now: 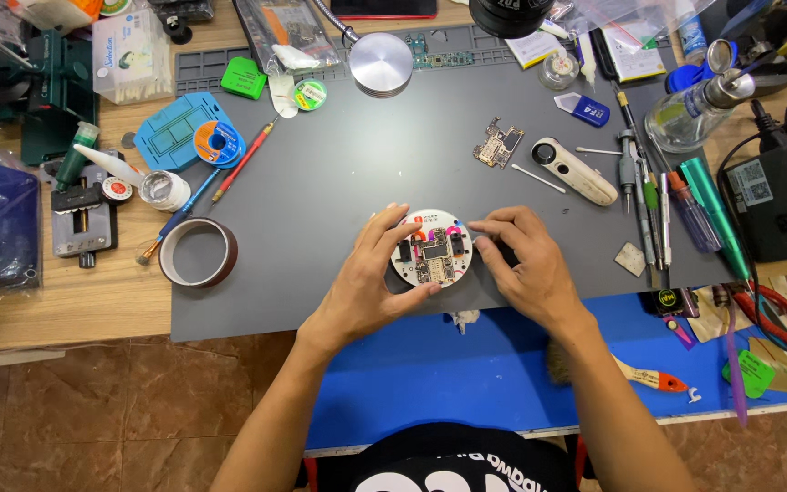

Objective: The person handles a small circuit board and a circular electronic component on a cluttered workbench. They use a handheld magnifying glass to view the circuit board closely, then place the board onto the circular component and press it down to secure it.

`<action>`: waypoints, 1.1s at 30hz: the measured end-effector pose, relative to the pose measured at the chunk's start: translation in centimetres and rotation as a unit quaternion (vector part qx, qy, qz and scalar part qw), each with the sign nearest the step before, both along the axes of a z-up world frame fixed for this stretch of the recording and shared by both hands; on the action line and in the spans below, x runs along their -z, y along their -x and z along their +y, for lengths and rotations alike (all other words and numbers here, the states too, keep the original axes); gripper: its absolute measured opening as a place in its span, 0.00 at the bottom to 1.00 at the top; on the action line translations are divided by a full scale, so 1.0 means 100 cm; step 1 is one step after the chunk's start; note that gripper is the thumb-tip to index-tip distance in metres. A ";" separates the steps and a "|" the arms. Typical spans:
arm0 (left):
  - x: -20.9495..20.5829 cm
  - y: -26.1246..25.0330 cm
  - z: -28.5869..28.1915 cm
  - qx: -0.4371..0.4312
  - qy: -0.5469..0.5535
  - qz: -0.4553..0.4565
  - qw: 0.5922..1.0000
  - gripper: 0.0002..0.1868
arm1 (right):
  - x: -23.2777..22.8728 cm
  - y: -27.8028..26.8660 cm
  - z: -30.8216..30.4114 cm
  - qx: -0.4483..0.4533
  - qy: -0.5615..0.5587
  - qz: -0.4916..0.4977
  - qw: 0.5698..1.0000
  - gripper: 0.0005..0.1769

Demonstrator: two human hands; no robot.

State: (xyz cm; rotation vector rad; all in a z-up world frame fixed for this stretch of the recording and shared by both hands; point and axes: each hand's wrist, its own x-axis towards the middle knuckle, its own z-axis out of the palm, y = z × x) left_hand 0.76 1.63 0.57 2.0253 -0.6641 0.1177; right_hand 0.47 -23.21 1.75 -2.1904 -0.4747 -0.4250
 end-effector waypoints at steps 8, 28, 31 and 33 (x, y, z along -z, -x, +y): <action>0.008 -0.010 -0.003 0.001 -0.032 -0.020 0.999 0.28 | 0.002 -0.001 -0.006 -0.009 0.033 0.035 0.999 0.07; -0.003 -0.017 -0.007 0.024 0.010 -0.007 1.000 0.28 | -0.012 -0.012 -0.024 -0.068 0.089 0.135 0.984 0.07; -0.002 -0.017 -0.007 0.018 0.006 -0.011 1.000 0.28 | -0.013 -0.014 -0.024 -0.077 0.072 0.159 0.982 0.09; -0.003 -0.017 -0.007 0.018 0.006 -0.011 1.000 0.28 | -0.011 -0.016 -0.024 -0.072 0.097 0.149 0.982 0.05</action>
